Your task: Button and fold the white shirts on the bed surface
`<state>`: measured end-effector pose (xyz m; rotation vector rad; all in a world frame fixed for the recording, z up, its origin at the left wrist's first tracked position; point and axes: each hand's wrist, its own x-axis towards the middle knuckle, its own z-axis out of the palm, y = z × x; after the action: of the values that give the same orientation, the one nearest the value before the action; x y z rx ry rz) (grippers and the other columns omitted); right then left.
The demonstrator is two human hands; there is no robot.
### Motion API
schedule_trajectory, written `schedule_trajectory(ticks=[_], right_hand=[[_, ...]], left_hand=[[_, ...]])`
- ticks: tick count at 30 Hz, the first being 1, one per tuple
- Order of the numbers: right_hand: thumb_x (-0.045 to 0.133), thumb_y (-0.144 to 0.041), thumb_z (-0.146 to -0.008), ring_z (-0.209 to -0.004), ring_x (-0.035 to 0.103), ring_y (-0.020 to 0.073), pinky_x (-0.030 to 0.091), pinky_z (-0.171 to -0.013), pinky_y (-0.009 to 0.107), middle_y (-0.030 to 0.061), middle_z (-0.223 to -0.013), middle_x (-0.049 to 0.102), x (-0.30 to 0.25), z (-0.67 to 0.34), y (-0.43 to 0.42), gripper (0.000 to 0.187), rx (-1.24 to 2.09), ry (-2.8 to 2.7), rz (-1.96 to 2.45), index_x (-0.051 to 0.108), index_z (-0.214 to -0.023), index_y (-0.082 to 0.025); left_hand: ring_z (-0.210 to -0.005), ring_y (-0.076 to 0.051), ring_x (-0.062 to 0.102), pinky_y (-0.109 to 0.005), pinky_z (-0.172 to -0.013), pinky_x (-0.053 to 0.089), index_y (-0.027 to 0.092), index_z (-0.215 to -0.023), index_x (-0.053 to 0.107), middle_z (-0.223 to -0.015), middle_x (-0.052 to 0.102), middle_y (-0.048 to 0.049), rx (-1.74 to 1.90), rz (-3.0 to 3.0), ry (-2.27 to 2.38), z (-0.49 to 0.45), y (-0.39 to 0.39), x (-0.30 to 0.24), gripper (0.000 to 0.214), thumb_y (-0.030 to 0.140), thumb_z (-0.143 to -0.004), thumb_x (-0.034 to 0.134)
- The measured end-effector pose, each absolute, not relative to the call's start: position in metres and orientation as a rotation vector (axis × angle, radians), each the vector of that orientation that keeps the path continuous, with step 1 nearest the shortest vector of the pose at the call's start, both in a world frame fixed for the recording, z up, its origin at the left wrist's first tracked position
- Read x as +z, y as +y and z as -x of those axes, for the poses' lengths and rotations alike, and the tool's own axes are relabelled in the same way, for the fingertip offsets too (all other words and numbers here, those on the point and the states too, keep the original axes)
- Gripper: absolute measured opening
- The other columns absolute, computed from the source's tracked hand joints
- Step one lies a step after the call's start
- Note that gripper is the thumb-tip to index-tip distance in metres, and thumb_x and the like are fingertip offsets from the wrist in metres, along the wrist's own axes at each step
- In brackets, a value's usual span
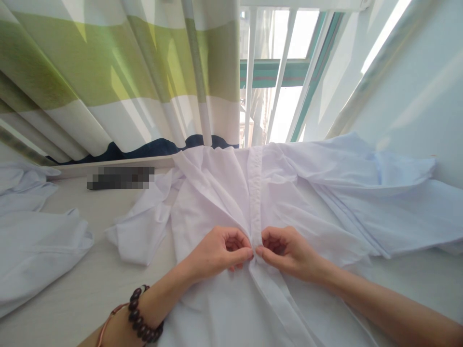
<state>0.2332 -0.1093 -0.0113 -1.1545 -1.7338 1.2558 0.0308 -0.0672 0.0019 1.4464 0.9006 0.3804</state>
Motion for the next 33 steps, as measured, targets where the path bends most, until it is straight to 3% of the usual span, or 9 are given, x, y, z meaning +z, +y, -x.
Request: schedule_trajectory(ticks=[11,18,27,33], right_hand=[[0.060,-0.023,-0.079,-0.049,0.037,0.0063,0.029,-0.045,0.019,-0.0069,-0.053,0.044,-0.012,-0.234,-0.108,0.020,1.234,-1.777,1.194,0.047,-0.064,-0.019],[0.052,-0.022,-0.082,-0.043,0.038,0.0062,0.029,-0.041,0.018,-0.0061,-0.049,0.045,-0.007,-0.242,-0.106,0.014,1.353,-1.824,1.146,0.059,-0.071,-0.017],[0.056,-0.024,-0.082,-0.042,0.040,0.0054,0.036,-0.039,0.017,-0.0071,-0.056,0.049,-0.012,-0.244,-0.103,0.009,1.569,-1.719,1.157,0.060,-0.085,-0.017],[0.057,-0.029,-0.084,-0.042,0.043,0.0063,0.036,-0.040,0.018,-0.0069,-0.054,0.049,-0.010,-0.243,-0.102,0.012,1.530,-1.743,1.198,0.060,-0.080,-0.018]], left_hand=[[-0.055,-0.010,0.055,-0.020,-0.050,0.044,0.015,-0.071,0.063,-0.058,0.060,0.0030,0.371,-1.452,0.938,-0.033,-0.068,0.006,0.020,0.034,-0.074,0.070],[-0.057,-0.011,0.056,-0.021,-0.052,0.045,0.015,-0.072,0.064,-0.061,0.062,0.0021,0.352,-1.432,0.943,-0.032,-0.068,0.006,0.021,0.035,-0.073,0.071],[-0.056,-0.010,0.055,-0.020,-0.051,0.044,0.015,-0.072,0.064,-0.060,0.060,0.0022,0.349,-1.435,0.938,-0.032,-0.068,0.006,0.020,0.034,-0.074,0.071],[-0.058,-0.011,0.056,-0.021,-0.052,0.045,0.015,-0.073,0.066,-0.061,0.061,0.0020,0.333,-1.452,0.951,-0.032,-0.068,0.007,0.020,0.035,-0.074,0.070]])
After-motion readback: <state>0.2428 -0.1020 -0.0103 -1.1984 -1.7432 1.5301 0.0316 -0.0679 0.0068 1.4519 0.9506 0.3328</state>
